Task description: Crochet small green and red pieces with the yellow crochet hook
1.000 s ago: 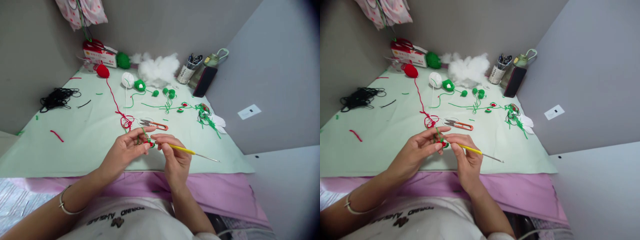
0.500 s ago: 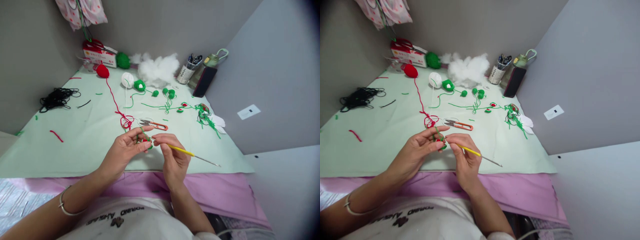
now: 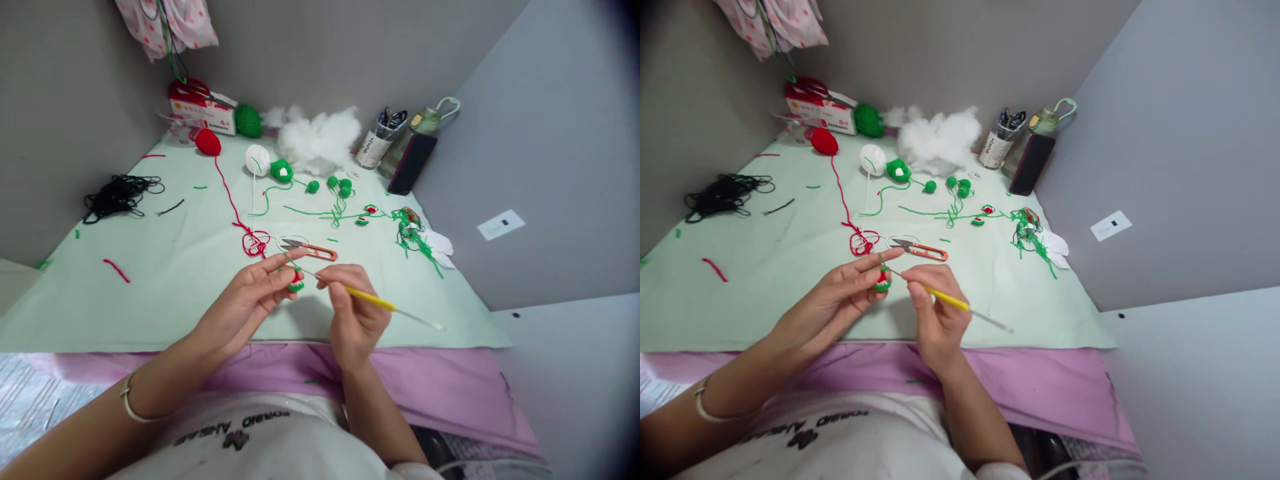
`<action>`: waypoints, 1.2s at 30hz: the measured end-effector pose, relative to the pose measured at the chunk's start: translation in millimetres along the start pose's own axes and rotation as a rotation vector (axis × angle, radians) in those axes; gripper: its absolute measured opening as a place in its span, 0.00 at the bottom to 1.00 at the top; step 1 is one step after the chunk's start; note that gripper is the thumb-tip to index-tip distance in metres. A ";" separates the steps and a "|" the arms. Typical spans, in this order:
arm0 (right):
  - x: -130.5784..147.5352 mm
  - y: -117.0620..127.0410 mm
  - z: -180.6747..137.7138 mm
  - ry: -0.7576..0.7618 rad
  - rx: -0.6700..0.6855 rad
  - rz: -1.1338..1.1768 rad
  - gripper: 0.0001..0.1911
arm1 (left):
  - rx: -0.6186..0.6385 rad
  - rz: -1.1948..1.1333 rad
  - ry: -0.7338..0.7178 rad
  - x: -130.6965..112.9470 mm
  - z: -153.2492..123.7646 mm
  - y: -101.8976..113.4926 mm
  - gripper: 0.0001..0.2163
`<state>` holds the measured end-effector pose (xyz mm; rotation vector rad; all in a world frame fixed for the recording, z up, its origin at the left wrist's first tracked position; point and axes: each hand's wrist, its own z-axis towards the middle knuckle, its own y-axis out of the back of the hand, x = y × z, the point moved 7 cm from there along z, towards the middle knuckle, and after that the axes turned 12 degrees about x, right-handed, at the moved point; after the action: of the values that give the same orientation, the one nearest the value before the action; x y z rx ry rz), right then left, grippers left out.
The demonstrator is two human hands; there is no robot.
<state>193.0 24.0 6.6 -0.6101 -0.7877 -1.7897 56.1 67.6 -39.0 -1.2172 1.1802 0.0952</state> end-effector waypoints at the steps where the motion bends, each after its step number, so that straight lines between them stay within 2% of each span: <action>1: -2.8 2.6 2.3 -0.038 -0.012 0.094 0.11 | -0.004 0.009 -0.020 -3.2 -0.1 0.6 0.16; 3: -6.1 1.9 4.5 -0.092 0.000 0.179 0.10 | -0.026 0.060 -0.083 -9.2 -0.8 0.3 0.16; 4: -5.9 -1.3 4.2 -0.100 0.028 0.147 0.10 | -0.044 0.089 -0.122 -11.5 -1.3 -0.5 0.18; 7: 5.4 -11.3 -1.4 0.027 0.062 -0.181 0.11 | -0.067 0.103 -0.184 -11.2 -1.8 -5.2 0.22; 9: 14.3 -13.6 -6.1 0.143 0.027 -0.329 0.15 | -0.029 0.033 -0.118 -3.9 0.4 -8.3 0.21; 10: 13.1 -12.4 -6.2 0.127 0.020 -0.306 0.14 | -0.009 -0.005 -0.072 -0.5 1.3 -9.0 0.20; 12: 4.7 -4.4 -3.2 0.015 -0.022 -0.112 0.12 | -0.001 -0.043 -0.027 0.9 1.8 -7.5 0.17; 15: -5.6 1.4 3.6 -0.115 -0.049 0.215 0.10 | -0.048 0.026 -0.100 -8.9 -0.7 -3.3 0.16; 18: -3.5 -6.4 9.4 -0.117 0.037 0.257 0.09 | -0.040 0.100 -0.137 -12.6 -2.8 -6.6 0.19; 23: 0.2 -15.2 5.1 -0.062 0.093 0.092 0.14 | -0.054 0.147 -0.113 -5.2 -1.4 -5.9 0.18; 26: 11.6 -18.2 -0.9 0.126 0.132 -0.213 0.18 | -0.081 0.081 -0.113 -0.6 0.6 -1.0 0.18; 28: 16.6 -17.7 -2.9 0.213 0.139 -0.320 0.19 | -0.051 0.003 -0.075 2.7 2.8 -0.2 0.16; 29: 15.2 -14.4 -1.6 0.190 0.123 -0.295 0.18 | -0.031 -0.028 -0.047 3.7 3.6 -0.3 0.14; 31: 5.3 -4.6 3.3 0.033 0.063 -0.113 0.14 | -0.018 -0.035 -0.016 1.9 4.0 0.1 0.12; 33: -3.6 0.0 6.0 -0.105 0.010 0.087 0.11 | -0.054 0.029 -0.056 -5.1 2.5 1.4 0.14; 35: -5.2 -4.3 6.5 -0.145 0.027 0.140 0.11 | -0.092 0.103 -0.142 -12.1 0.2 -0.3 0.18; 36: -2.6 -7.9 6.0 -0.115 0.051 0.088 0.11 | -0.103 0.118 -0.176 -13.5 -0.8 -2.2 0.20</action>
<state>186.6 32.1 6.9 -0.7081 -0.8681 -1.6608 50.9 72.9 -27.5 -1.2022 1.1024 0.3486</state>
